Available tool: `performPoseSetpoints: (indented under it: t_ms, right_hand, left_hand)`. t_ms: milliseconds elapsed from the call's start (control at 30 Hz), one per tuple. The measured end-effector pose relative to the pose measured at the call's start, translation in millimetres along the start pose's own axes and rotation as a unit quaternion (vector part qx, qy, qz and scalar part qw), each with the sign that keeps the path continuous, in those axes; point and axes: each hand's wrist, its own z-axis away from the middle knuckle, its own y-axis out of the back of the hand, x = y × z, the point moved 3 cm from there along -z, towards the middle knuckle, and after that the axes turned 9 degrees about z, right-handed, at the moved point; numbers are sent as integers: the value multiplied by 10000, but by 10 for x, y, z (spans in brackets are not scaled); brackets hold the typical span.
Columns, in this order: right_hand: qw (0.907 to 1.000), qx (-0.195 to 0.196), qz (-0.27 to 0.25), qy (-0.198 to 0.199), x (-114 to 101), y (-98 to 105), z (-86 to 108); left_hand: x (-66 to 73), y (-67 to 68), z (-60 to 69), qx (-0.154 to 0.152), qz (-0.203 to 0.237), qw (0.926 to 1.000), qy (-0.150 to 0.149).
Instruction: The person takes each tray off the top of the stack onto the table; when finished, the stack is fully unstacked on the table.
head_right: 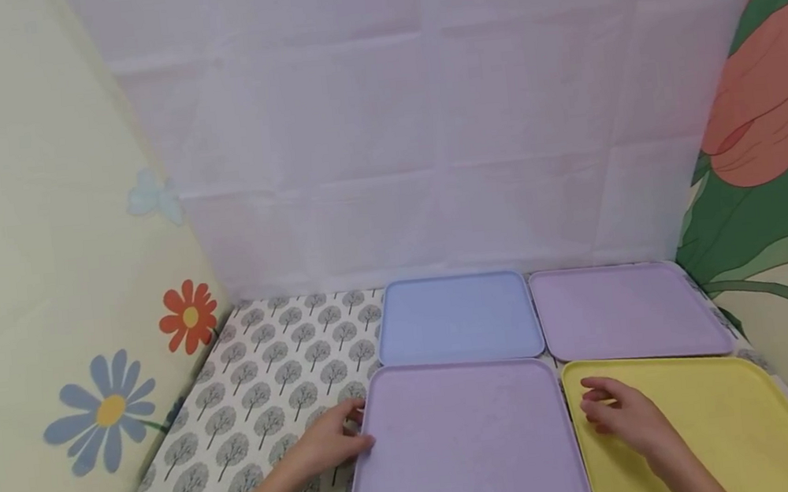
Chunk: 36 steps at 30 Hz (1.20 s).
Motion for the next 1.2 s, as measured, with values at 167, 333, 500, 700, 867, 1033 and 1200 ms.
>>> performPoseSetpoints:
  t_ms: [167, 333, 500, 700, 867, 1033, 1200]
  right_hand:
    - [10000, -67, -63, -22, -8, -93, -15]
    - [9996, -160, 226, -92, -6, -157, -51]
    - [9976, -165, 656, -148, -23, -187, -73]
    - [9935, -213, 998, -503, -44, -220, -110]
    - [9925, -250, 1009, -637, -40, -225, -128]
    - [9936, -235, 939, -587, -29, -222, -129]
    - [9932, -247, 976, -585, -32, -210, -132]
  left_hand:
    - [3, -7, -20, -24, -125, 9999, -9]
    - [26, -10, -32, -9, -414, 9991, -105]
    - [62, -15, -36, -22, -623, 9978, -212]
    - [84, -18, -35, 9, -705, 9972, -245]
    - [84, -15, -32, 60, -777, 9967, -245]
    - [124, 14, 1, 201, -768, 9967, -153]
    - [145, 90, 42, 402, -528, 9978, -36]
